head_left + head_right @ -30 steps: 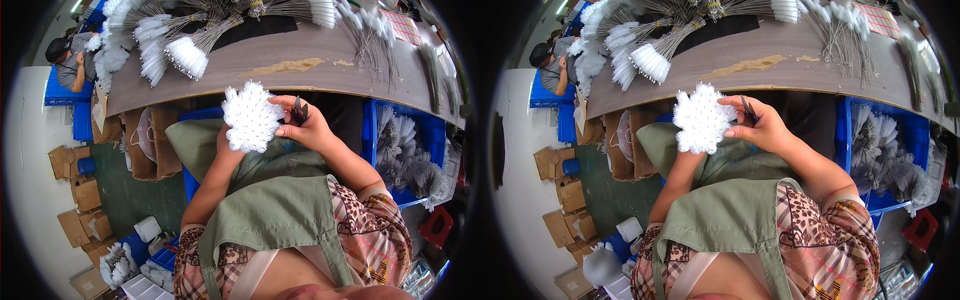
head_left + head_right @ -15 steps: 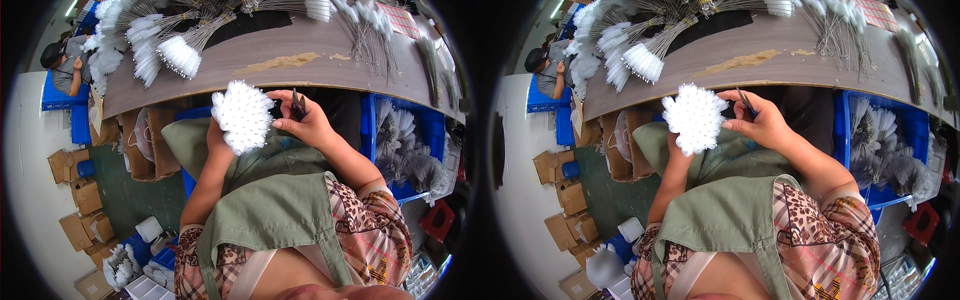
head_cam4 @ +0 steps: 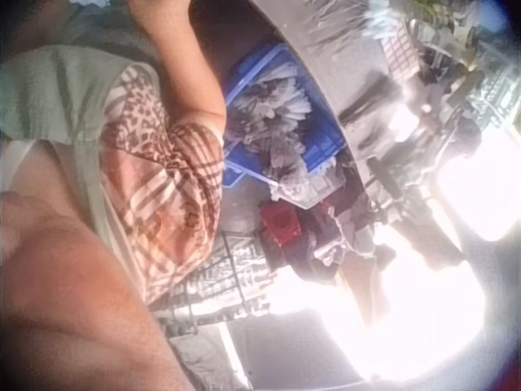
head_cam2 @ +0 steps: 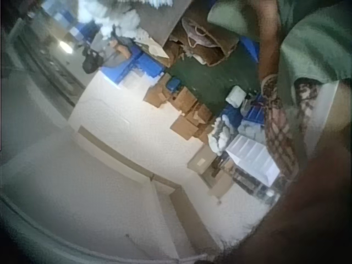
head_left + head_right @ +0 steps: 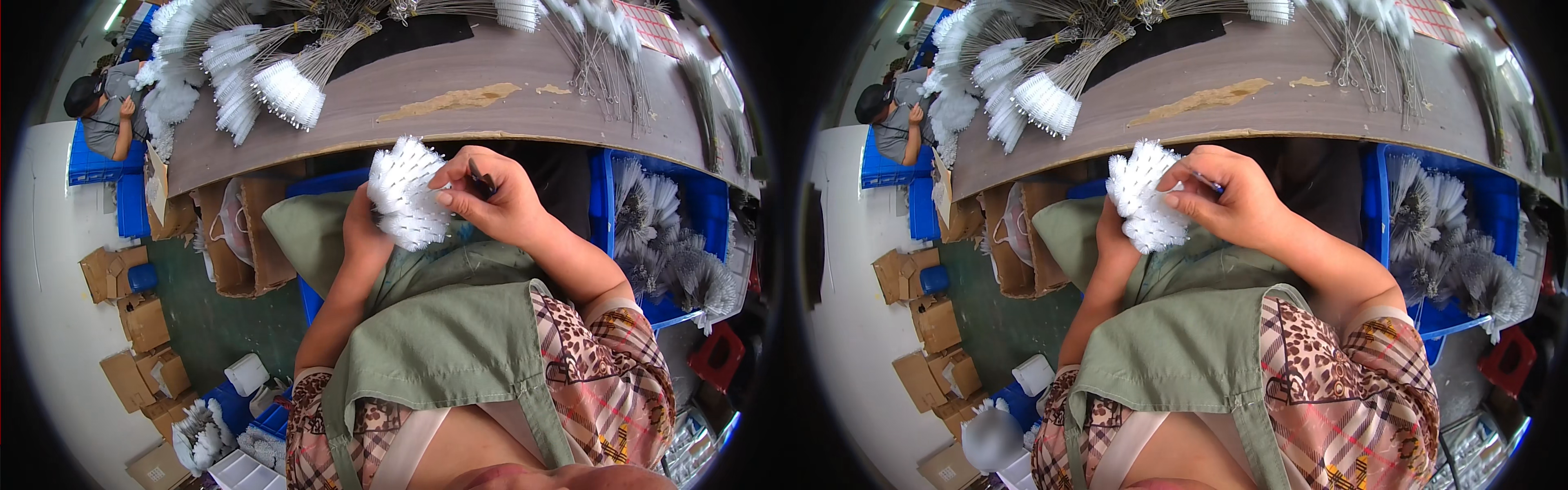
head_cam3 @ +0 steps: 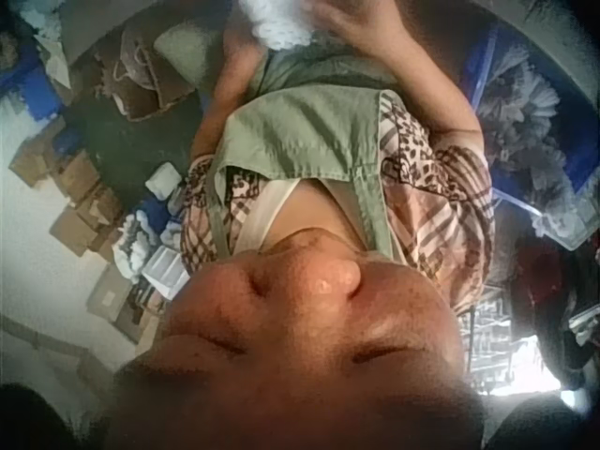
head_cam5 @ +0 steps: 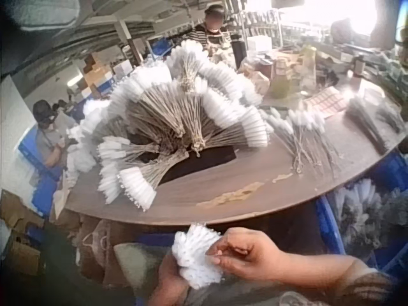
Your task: The person trims the bristle ends of wire cleaning brushes using snips and places the brush bundle onto the table.
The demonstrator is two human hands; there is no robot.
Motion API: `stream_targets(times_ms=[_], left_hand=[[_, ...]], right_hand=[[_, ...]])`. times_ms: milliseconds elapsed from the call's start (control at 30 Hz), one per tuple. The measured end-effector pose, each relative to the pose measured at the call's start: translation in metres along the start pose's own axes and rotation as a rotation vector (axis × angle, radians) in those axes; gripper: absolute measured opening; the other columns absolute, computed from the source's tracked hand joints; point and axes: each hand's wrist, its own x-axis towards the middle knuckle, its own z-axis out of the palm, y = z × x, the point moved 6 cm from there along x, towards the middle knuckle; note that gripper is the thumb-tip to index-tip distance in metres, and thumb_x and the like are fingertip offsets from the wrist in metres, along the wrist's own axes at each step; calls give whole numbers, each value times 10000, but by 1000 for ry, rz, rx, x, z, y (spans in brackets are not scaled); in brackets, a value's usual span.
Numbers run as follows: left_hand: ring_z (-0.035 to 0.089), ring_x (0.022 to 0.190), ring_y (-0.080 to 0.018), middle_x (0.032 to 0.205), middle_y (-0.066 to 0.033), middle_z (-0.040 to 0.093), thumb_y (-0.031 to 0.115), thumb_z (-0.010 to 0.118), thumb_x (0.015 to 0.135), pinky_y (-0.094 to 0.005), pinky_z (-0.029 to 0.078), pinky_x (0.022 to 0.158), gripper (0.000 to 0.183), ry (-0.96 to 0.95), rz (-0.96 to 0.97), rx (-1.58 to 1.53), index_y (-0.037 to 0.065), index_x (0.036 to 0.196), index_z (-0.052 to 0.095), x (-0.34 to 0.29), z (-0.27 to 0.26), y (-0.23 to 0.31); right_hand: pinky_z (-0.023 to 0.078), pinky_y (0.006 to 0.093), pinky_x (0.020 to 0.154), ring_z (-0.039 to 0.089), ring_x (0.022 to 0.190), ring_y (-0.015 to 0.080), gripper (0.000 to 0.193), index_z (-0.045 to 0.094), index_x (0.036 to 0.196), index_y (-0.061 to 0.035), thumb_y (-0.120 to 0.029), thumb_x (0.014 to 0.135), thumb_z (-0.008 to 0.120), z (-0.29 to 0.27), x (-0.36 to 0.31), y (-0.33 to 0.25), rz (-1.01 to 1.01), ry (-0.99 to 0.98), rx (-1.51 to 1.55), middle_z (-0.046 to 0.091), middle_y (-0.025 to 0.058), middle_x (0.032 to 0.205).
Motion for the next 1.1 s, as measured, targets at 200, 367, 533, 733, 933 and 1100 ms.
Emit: stream_targets(times_ms=[200, 367, 533, 733, 933, 1100], left_hand=[[629, 894, -379, 955, -184, 647, 4, 690, 688, -426, 495, 782, 436, -35, 170, 357, 18, 1103, 555, -6, -5, 9], [601, 905, -408, 969, -199, 634, -8, 670, 690, -476, 469, 801, 446, -88, 204, 522, 10, 1117, 542, -16, -9, 30], [581, 964, -397, 1011, -200, 622, 4, 684, 698, -478, 448, 846, 498, -146, 206, 606, 17, 1163, 507, -25, -11, 40], [573, 1005, -425, 1066, -226, 609, 6, 726, 670, -475, 461, 858, 609, -227, 138, 695, 24, 1216, 457, -31, -14, 45], [585, 971, -431, 1057, -227, 611, 70, 775, 677, -474, 478, 821, 642, -350, 57, 791, 24, 1224, 442, -36, -10, 26], [583, 952, -441, 1048, -246, 606, 61, 746, 694, -492, 479, 811, 622, -365, 103, 803, 5, 1230, 436, -40, -9, 28]], right_hand=[[420, 251, 608, 525, 699, 118, 226, 691, 973, -40, -68, 763, 770, 8, 7, -9, -135, -7, -104, 597, 47, 799], [439, 247, 594, 574, 707, 128, 148, 657, 822, -16, -20, 741, 781, 4, 2, 8, -67, 22, -41, 625, 53, 786], [449, 301, 585, 558, 639, 194, 158, 659, 773, -37, -91, 722, 799, -4, -4, 8, 1, 92, -69, 602, 65, 701], [473, 325, 602, 591, 671, 233, 121, 659, 791, -23, -78, 751, 760, -7, -5, -1, -57, -8, -126, 615, 89, 725], [492, 313, 643, 611, 713, 221, 130, 663, 831, -13, 30, 710, 682, -12, -2, -9, -78, -81, -251, 622, 94, 765], [497, 325, 628, 612, 711, 241, 195, 666, 840, -29, 5, 653, 708, -12, -1, -17, -121, 5, -452, 607, 83, 784]])
